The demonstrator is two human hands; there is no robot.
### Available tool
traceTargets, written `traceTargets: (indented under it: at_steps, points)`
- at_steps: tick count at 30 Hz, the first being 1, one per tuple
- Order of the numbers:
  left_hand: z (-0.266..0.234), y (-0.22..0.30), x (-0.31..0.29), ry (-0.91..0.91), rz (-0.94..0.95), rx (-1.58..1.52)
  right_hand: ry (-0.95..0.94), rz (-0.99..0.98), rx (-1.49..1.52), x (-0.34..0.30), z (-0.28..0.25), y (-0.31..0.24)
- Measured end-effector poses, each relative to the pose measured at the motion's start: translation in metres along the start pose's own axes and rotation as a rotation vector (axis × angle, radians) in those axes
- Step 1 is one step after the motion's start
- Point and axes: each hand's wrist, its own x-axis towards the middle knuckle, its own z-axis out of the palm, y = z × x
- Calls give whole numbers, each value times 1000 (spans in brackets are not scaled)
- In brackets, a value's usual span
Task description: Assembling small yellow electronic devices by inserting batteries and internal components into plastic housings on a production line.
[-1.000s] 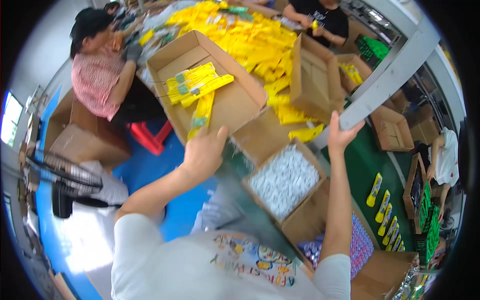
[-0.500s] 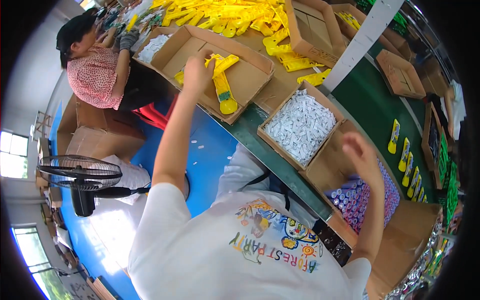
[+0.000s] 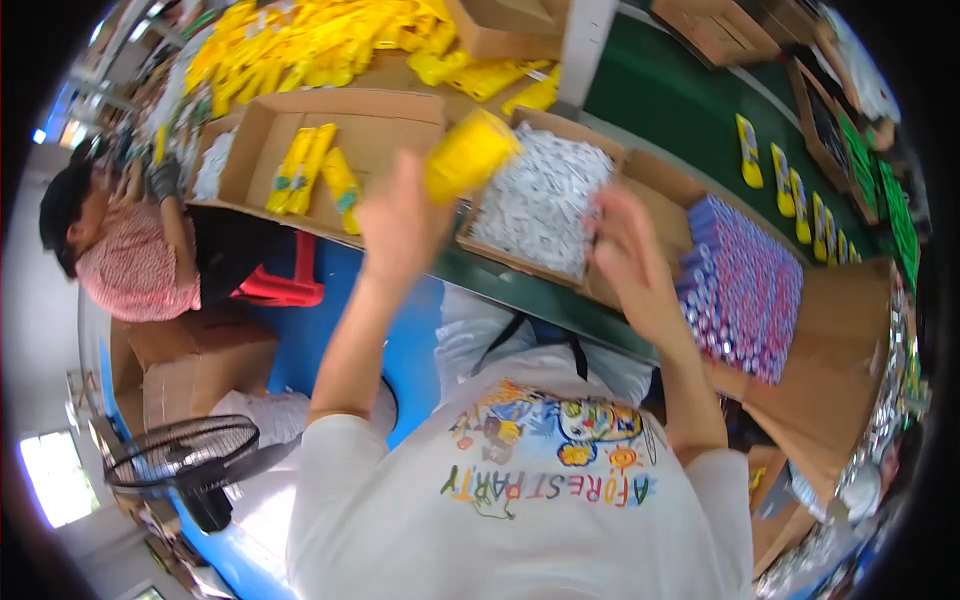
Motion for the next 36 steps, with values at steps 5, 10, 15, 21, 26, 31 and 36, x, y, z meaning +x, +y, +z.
traceTargets:
  at_steps: [5, 10, 15, 21, 26, 31, 36]
  points:
    - [-12, 113, -44, -108, -150, -739, -152, -197, -259, 47, 5, -10]
    - [12, 106, -45, -1387, -647, -2138, -133, 90, -161, 49, -19, 7]
    - [3, 91, -31, -1100, -1066, -2459, -353, -718, -935, 2, -39, -1]
    - [7, 115, -37, -634, -904, -2114, -402, -161, -300, -7, -50, 9]
    - [1, 129, -47, -605, -404, -1755, -154, 239, 138, 0, -30, -7]
    - [7, 134, -46, -601, -505, -1766, 31, -402, -718, -20, -17, 8]
    - [6, 127, -48, -663, -480, -1835, -133, -401, -693, -27, -56, -3]
